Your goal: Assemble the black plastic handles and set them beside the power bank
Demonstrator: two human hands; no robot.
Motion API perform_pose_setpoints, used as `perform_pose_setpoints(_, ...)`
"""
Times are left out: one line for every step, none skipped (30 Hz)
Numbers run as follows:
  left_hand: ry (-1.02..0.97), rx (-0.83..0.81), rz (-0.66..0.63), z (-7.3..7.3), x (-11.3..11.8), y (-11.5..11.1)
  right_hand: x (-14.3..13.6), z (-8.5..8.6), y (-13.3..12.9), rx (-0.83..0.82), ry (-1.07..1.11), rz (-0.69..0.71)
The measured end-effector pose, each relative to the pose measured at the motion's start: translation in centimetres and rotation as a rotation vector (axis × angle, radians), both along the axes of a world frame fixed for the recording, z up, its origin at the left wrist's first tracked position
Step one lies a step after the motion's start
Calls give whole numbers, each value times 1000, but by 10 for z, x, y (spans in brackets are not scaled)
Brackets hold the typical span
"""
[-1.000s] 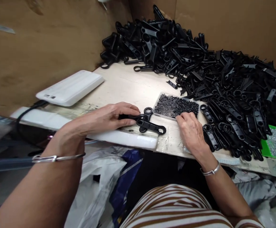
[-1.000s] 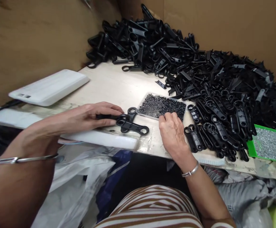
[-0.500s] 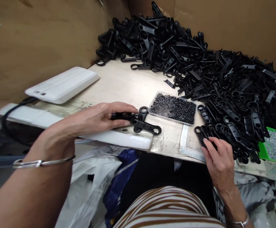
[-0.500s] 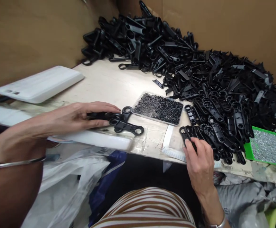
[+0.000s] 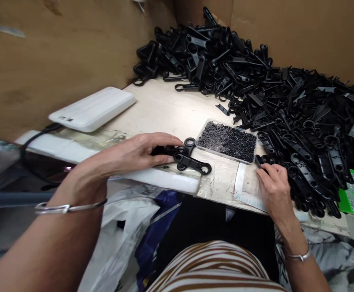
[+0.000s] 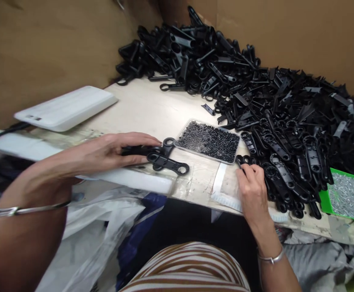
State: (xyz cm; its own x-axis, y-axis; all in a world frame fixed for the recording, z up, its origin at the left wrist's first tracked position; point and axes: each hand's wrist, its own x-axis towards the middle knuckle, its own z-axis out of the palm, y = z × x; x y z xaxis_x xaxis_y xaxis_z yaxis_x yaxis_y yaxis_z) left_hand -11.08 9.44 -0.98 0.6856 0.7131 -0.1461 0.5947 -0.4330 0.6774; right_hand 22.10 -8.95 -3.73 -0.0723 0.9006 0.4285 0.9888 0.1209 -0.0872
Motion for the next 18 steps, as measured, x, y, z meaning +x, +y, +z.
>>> perform_pose_setpoints(-9, -1, 1, 0, 0, -1, 2, -1, 4, 12, -2, 4)
perform_pose_setpoints(-20, 0, 4, 1, 1, -1, 4, -2, 7, 23, -4, 11)
perform_pose_setpoints(-30, 4, 7, 1, 1, -2, 6, -3, 10, 37, -7, 20)
perform_pose_setpoints(-37, 12, 7, 2, 1, -3, 8, -4, 12, 50, -12, 30)
perform_pose_setpoints(-45, 23, 3, 2, 1, -3, 10, -5, 14, 64, -20, 37)
perform_pose_setpoints(-49, 38, -4, 3, 1, -3, 11, -6, 16, 79, -30, 42)
perform_pose_setpoints(-51, 56, -11, 3, 1, -3, 12, -7, 17, 91, -40, 44)
perform_pose_setpoints(-48, 73, -17, 3, 1, -4, 12, -6, 18, 98, -51, 44)
perform_pose_setpoints(-40, 89, -22, 4, 1, -4, 11, -6, 18, 99, -64, 41)
perform_pose_setpoints(-32, 104, -26, 5, 0, -5, 10, -4, 17, 96, -74, 36)
perform_pose_setpoints(-22, 121, -29, 6, 0, -6, 9, -3, 16, 92, -82, 31)
perform_pose_setpoints(-12, 141, -31, 8, 0, -8, 7, 0, 15, 84, -91, 29)
perform_pose_setpoints(-7, 164, -31, 10, -1, -10, 6, 2, 13, 76, -102, 32)
perform_pose_setpoints(-7, 192, -29, 13, 0, -13, 5, 4, 10, 69, -115, 39)
perform_pose_setpoints(-12, 223, -26, 16, 0, -17, 4, 6, 8, 66, -126, 48)
perform_pose_setpoints(-21, 253, -25, 19, 2, -20, 3, 8, 6, 65, -138, 55)
perform_pose_setpoints(-29, 283, -30, 22, 4, -24, 2, 9, 5, 66, -146, 58)
perform_pose_setpoints(-36, 315, -43, 24, 6, -27, 2, 10, 3, 72, -148, 57)
